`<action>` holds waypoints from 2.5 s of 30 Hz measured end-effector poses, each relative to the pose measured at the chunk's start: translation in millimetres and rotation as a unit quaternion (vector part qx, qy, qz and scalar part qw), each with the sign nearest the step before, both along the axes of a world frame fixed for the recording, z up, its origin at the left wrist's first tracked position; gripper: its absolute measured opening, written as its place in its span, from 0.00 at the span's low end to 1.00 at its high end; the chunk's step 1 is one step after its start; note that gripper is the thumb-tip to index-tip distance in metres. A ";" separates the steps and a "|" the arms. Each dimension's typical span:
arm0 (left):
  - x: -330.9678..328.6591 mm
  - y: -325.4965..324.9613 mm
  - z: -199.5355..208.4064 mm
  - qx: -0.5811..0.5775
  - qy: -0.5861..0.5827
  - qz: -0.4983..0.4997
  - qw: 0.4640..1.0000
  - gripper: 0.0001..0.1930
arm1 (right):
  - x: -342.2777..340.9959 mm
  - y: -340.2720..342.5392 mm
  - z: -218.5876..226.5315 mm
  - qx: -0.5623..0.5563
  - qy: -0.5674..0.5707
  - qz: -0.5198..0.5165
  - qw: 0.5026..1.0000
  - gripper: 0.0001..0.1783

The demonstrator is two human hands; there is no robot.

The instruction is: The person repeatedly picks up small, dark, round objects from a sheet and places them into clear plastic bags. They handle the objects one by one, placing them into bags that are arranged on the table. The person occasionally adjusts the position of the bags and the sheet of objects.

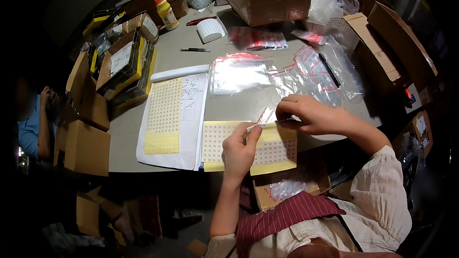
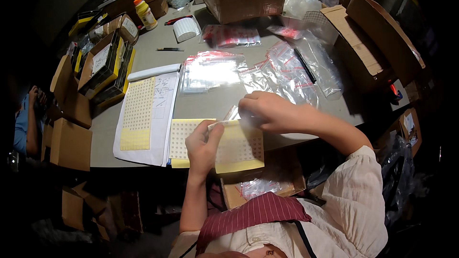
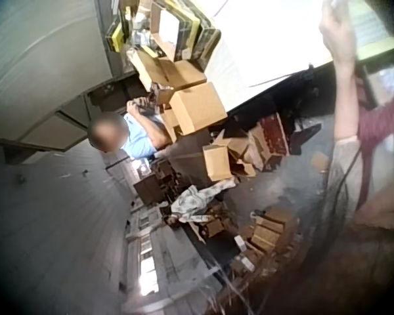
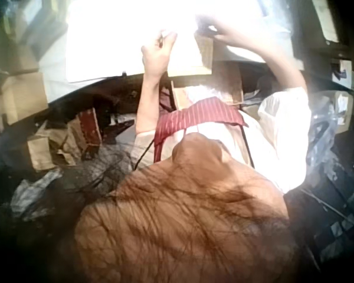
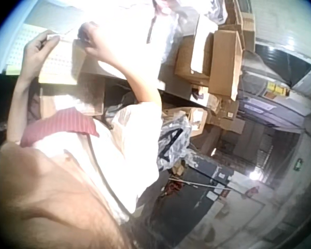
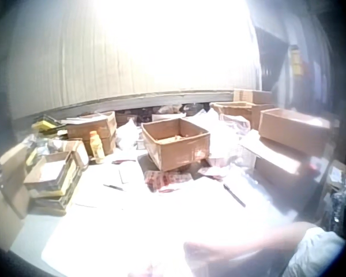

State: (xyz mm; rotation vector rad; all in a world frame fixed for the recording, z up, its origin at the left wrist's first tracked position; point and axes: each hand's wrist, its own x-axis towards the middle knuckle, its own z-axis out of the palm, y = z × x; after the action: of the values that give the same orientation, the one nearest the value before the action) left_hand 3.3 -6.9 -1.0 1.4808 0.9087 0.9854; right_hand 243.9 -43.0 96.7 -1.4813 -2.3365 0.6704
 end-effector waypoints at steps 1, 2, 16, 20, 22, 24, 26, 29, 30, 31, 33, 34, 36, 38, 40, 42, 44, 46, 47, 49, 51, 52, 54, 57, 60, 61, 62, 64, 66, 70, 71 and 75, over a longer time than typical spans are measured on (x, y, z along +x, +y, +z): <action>0.1 0.3 1.6 0.005 0.010 -0.003 1.000 0.12 | -0.2 -1.6 -3.7 0.035 -0.018 0.007 0.999 0.25; -0.9 0.4 2.3 0.010 0.022 -0.003 1.000 0.12 | -4.2 -2.6 -1.2 0.015 -0.029 0.001 0.999 0.27; 1.7 -1.0 10.3 0.047 0.054 0.029 0.997 0.12 | 21.9 22.7 -1.7 0.093 0.054 0.002 0.994 0.12; 1.0 0.0 10.5 0.014 0.059 0.016 0.998 0.12 | 63.7 79.1 -10.8 -0.041 0.001 -0.083 0.996 0.14; 2.3 -1.0 10.0 0.009 0.042 0.014 0.999 0.13 | 73.3 93.3 -22.8 -0.050 -0.054 -0.059 0.996 0.16; 2.2 -1.8 7.0 0.003 0.034 0.014 0.999 0.13 | 67.0 97.9 -20.0 -0.048 -0.154 -0.073 0.984 0.16; 1.9 -0.7 5.3 0.001 0.035 0.008 0.999 0.13 | 66.1 98.9 -12.8 -0.046 -0.228 -0.105 0.967 0.19; 0.4 0.2 11.6 -0.012 0.037 -0.003 0.999 0.13 | 60.6 111.1 0.7 -0.034 -0.271 -0.134 0.953 0.20; 0.0 0.9 12.1 -0.013 0.040 -0.008 0.999 0.13 | 58.1 119.9 2.5 -0.032 -0.202 -0.119 0.972 0.19; -1.2 1.6 12.4 -0.014 0.044 -0.013 0.999 0.14 | 56.5 128.2 2.2 -0.022 -0.144 -0.102 0.984 0.19; -2.8 3.0 9.9 -0.018 0.023 -0.024 0.999 0.14 | 49.8 144.4 -2.2 -0.002 -0.028 -0.061 0.998 0.20; -2.0 4.2 4.9 -0.020 0.000 -0.031 0.999 0.13 | 45.1 147.8 -5.4 -0.016 0.007 -0.061 0.998 0.19; -3.3 5.3 1.9 -0.022 -0.023 -0.034 0.999 0.13 | 37.1 155.3 -15.7 0.047 -0.083 -0.074 0.993 0.17; -1.5 5.9 4.8 -0.019 -0.030 -0.036 0.999 0.14 | 53.1 165.9 -49.0 0.175 -0.151 -0.052 0.972 0.15; -3.5 7.0 9.0 -0.001 -0.017 -0.036 0.999 0.14 | 59.8 167.9 -53.1 0.158 -0.181 -0.110 0.964 0.14; -4.1 6.6 9.3 0.003 -0.002 -0.036 0.999 0.14 | 66.6 163.1 -49.8 0.145 -0.206 -0.165 0.954 0.15; -4.8 6.4 9.3 -0.002 0.016 -0.033 0.999 0.14 | 74.8 147.9 -43.1 0.179 -0.201 -0.182 0.946 0.16; -1.2 3.4 9.2 0.023 0.047 0.001 0.999 0.13 | 69.6 128.9 -22.9 0.171 -0.183 -0.175 0.952 0.19; 1.7 2.2 9.9 0.035 0.061 0.015 0.997 0.13 | 63.7 112.7 -17.2 0.106 -0.063 -0.162 0.979 0.18; -0.5 2.2 9.9 0.028 0.059 0.031 0.997 0.12 | 25.6 82.3 -4.9 -0.030 0.136 -0.087 0.986 0.17; -0.6 2.6 12.3 0.012 0.050 0.015 0.999 0.12 | -5.4 55.6 7.4 0.001 0.083 0.035 0.996 0.15; -3.5 3.4 13.5 0.000 0.045 0.006 0.999 0.12 | -23.5 45.2 17.2 -0.005 0.053 0.048 0.997 0.14; -3.4 4.5 9.2 -0.013 0.009 -0.011 1.000 0.14 | -40.2 34.2 12.5 0.064 0.031 0.059 0.996 0.11; -6.2 5.9 6.7 0.000 0.015 -0.014 1.000 0.14 | -46.8 30.9 6.7 0.100 -0.020 0.044 0.994 0.11; -4.4 0.4 17.8 -0.033 0.014 0.006 0.999 0.15 | -49.9 26.1 -1.1 0.156 -0.066 0.041 0.985 0.14; -4.3 0.8 17.5 -0.031 0.008 0.016 0.999 0.15 | -51.4 25.1 -3.7 0.181 -0.083 0.043 0.979 0.16; -2.1 0.3 16.7 -0.030 0.001 0.017 0.999 0.15 | -51.6 22.0 -4.2 0.219 -0.106 0.062 0.968 0.19; -0.1 1.2 13.7 -0.024 -0.001 0.019 1.000 0.16 | -56.2 14.7 -4.7 0.249 -0.123 0.047 0.959 0.18; -1.1 2.8 8.7 -0.014 0.010 0.020 1.000 0.16 | -58.6 10.3 -7.0 0.272 -0.130 0.035 0.953 0.18; -1.9 1.2 17.6 0.007 0.031 0.027 0.999 0.16 | -59.4 5.7 -4.6 0.292 -0.142 0.053 0.944 0.14; -2.0 0.3 21.0 0.003 0.034 0.028 0.999 0.16 | -59.0 5.3 -2.7 0.295 -0.147 0.065 0.942 0.14; -2.3 -0.2 22.6 0.002 0.035 0.059 0.998 0.16 | -49.5 20.4 -6.6 0.297 -0.062 0.101 0.947 0.10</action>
State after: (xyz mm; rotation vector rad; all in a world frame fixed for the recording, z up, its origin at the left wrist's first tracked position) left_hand 0.9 -7.1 21.6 1.4864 1.0561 1.0265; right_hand 194.3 -22.6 90.1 -1.0423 -2.4890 -0.1042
